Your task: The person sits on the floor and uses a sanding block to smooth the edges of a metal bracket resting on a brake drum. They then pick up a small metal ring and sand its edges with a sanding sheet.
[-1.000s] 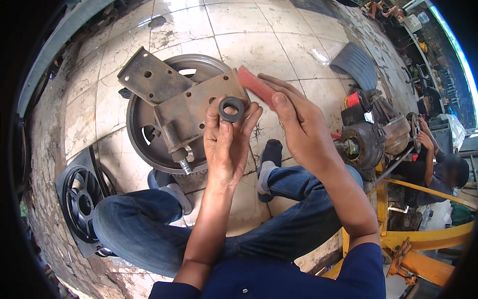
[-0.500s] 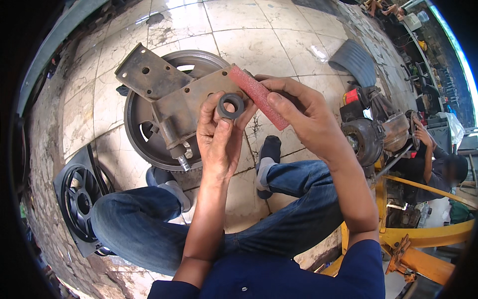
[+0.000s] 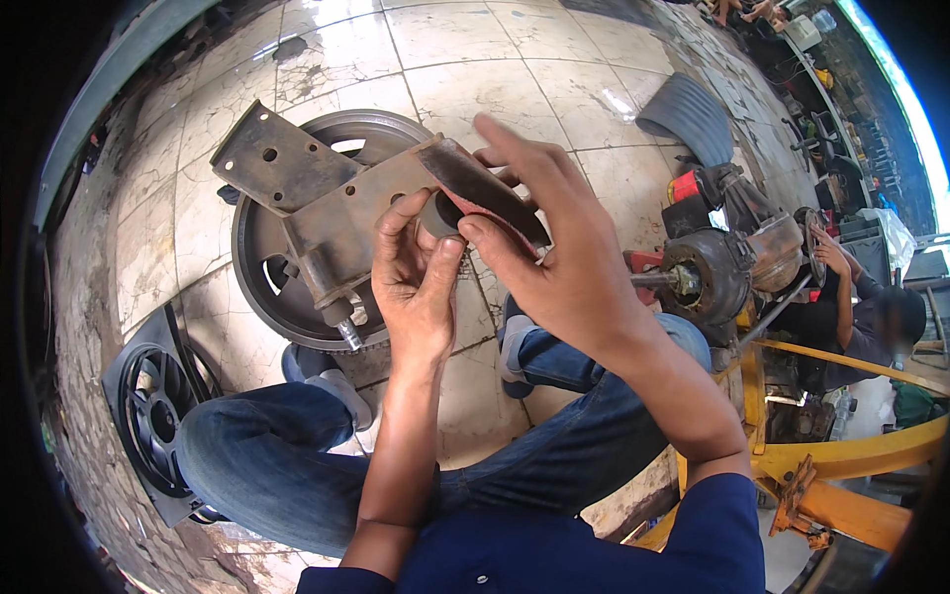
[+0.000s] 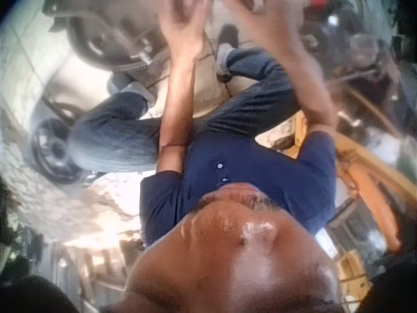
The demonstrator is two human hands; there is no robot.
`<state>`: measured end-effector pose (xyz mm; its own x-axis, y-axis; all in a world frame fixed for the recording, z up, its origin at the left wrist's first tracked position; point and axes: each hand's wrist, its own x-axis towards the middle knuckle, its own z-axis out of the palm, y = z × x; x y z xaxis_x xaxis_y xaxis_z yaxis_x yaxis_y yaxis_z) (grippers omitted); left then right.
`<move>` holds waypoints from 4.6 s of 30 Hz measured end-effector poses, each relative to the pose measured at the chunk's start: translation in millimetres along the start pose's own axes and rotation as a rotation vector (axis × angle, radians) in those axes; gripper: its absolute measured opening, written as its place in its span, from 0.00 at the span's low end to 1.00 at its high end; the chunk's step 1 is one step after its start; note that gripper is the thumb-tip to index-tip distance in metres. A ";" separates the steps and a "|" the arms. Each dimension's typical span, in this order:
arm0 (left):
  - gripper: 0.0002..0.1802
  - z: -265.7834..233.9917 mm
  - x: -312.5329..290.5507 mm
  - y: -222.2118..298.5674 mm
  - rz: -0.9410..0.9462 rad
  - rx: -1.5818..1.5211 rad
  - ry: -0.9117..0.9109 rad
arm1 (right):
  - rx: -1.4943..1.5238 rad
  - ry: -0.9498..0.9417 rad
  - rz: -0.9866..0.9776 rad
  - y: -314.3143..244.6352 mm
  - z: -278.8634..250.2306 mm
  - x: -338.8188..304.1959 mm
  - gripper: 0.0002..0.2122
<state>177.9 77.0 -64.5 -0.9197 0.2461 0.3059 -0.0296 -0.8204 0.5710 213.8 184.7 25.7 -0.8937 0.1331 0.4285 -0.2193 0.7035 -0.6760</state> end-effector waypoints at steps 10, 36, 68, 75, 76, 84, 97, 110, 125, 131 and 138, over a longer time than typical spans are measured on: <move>0.24 -2.0 -1.4 -0.6 -0.050 0.110 0.042 | -0.063 0.001 -0.069 -5.8 -1.6 2.7 0.17; 0.18 6.1 -9.6 -9.2 -0.196 0.174 0.076 | 0.026 0.035 0.008 10.8 6.1 10.2 0.12; 0.20 5.7 -6.2 -2.5 -0.256 0.295 0.022 | -0.181 -0.036 -0.113 -3.3 -1.0 6.5 0.11; 0.19 6.2 -7.0 -8.7 -0.183 0.270 0.054 | -0.132 0.001 -0.093 4.5 2.3 7.3 0.12; 0.20 7.3 -12.4 -11.1 -0.198 0.296 0.020 | -0.167 0.014 -0.067 1.8 -0.8 14.4 0.12; 0.20 11.5 -13.5 -5.7 -0.178 0.298 -0.032 | -0.228 0.059 -0.066 11.2 -3.9 23.8 0.10; 0.23 8.3 -3.5 -3.8 -0.100 -0.133 -0.139 | 0.015 0.200 0.085 6.0 -28.4 6.3 0.18; 0.23 8.1 -12.0 -14.8 -0.045 0.079 -0.071 | -0.115 0.050 0.018 -7.5 -19.4 5.0 0.18; 0.23 18.5 -12.7 -14.0 -0.103 0.105 0.020 | -0.152 0.034 -0.059 -2.3 -16.8 10.2 0.16; 0.23 18.5 -19.8 -18.3 -0.085 0.072 -0.034 | -0.222 0.104 -0.166 7.3 -13.1 20.6 0.15; 0.23 11.6 -4.4 -5.0 -0.015 0.113 -0.163 | 0.093 0.232 0.038 14.2 -35.0 15.7 0.18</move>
<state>186.7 86.0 -59.8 -0.8436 0.3455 0.4112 0.0099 -0.7555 0.6551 210.3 221.2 43.8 -0.7903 0.3226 0.5209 -0.2321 0.6292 -0.7418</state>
